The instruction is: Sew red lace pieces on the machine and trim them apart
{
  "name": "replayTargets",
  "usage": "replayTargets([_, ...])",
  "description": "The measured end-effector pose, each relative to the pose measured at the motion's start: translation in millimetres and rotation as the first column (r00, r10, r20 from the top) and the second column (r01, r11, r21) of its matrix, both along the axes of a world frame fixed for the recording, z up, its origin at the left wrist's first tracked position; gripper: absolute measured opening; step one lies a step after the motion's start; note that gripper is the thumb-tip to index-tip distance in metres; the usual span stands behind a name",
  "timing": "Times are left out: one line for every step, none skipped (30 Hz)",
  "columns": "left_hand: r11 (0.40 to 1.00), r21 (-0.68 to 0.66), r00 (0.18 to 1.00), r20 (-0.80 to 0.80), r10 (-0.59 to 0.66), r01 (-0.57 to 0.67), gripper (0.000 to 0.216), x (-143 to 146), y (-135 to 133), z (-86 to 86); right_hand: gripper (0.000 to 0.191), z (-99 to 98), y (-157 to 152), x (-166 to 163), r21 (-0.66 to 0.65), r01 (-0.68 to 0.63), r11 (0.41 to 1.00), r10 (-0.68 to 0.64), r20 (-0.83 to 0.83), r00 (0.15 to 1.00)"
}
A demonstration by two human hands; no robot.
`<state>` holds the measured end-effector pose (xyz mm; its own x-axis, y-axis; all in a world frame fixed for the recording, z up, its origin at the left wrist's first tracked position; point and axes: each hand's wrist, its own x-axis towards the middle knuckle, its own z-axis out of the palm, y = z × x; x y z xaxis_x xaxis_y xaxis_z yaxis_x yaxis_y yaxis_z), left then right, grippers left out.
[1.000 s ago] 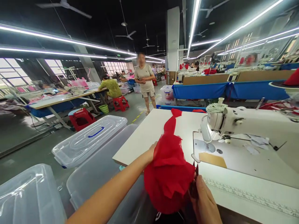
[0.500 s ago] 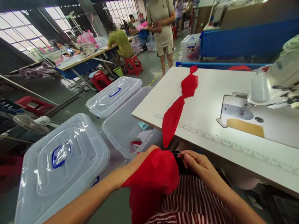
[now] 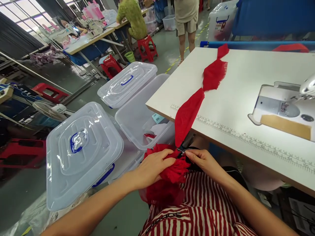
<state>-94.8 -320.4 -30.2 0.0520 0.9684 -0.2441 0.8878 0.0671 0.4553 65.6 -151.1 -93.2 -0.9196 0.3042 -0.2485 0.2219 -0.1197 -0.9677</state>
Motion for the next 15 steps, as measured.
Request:
replayTargets([1.0,-0.002,1.0,-0.004,-0.007,0.007,0.049,1,1,0.8,0.045,-0.5,-1,-1,-0.004,0.001,1.0,-0.001,-0.013,1.0])
replayTargets([1.0,-0.005,1.0,-0.008,-0.016,0.016,0.047,1,2,1.4,0.044,-0.6,-2,-3,-0.001,0.006,1.0,-0.006,-0.022,1.0])
replayTargets([1.0,-0.012,1.0,-0.013,-0.023,0.022,0.044,2,2,1.6,0.043,-0.3,-3,-5,0.005,0.011,1.0,-0.011,-0.026,1.0])
replayTargets([0.999,-0.022,1.0,-0.015,-0.025,0.025,0.04,2,3,1.2,0.044,0.4,-4,-6,0.013,0.017,1.0,-0.016,-0.03,0.999])
replayTargets([0.999,-0.034,1.0,-0.011,-0.025,0.025,0.037,3,4,0.4,0.045,1.3,-5,-8,0.021,0.024,1.0,-0.023,-0.033,0.999])
replayTargets([0.999,-0.043,1.0,-0.001,-0.025,0.025,0.035,4,4,-0.6,0.046,2.1,-6,-9,0.028,0.036,0.999,-0.035,-0.035,0.999])
replayTargets([0.999,-0.049,1.0,0.016,-0.023,0.023,0.034,5,5,-1.1,0.047,2.6,-6,-10,0.036,0.056,0.998,-0.054,-0.036,0.998])
replayTargets([0.998,-0.054,0.999,0.037,-0.021,0.023,0.034,6,6,-0.4,0.048,2.5,-5,-10,0.047,0.083,0.995,-0.081,-0.034,0.996])
replayTargets([0.998,-0.062,0.998,0.062,-0.018,0.022,0.033,7,7,2.5,0.049,1.5,-4,-9,0.061,0.112,0.992,-0.11,-0.029,0.993])
replayTargets([0.997,-0.078,0.996,0.091,-0.013,0.02,0.029,7,9,8.2,0.05,-0.5,-2,-7,0.077,0.138,0.987,-0.137,-0.025,0.99])
replayTargets([0.995,-0.099,0.992,0.128,-0.006,0.018,0.023,6,12,17.5,0.051,-3.5,0,-4,0.092,0.156,0.984,-0.154,-0.022,0.988])
replayTargets([0.993,-0.12,0.984,0.179,0.001,0.021,0.016,3,17,30.5,0.052,-7.3,2,0,0.102,0.164,0.981,-0.162,-0.021,0.986])
replayTargets([0.991,-0.131,0.97,0.242,0.005,0.027,0.011,0,24,46.7,0.054,-11.6,4,4,0.104,0.165,0.981,-0.164,-0.021,0.986])
replayTargets([0.992,-0.124,0.949,0.314,0.009,0.032,0.009,-5,34,65.2,0.055,-15.9,6,8,0.103,0.168,0.98,-0.166,-0.024,0.986])
replayTargets([0.995,-0.095,0.922,0.387,0.009,0.03,0.011,-10,47,84.6,0.056,-19.6,7,12,0.101,0.176,0.979,-0.174,-0.028,0.984])
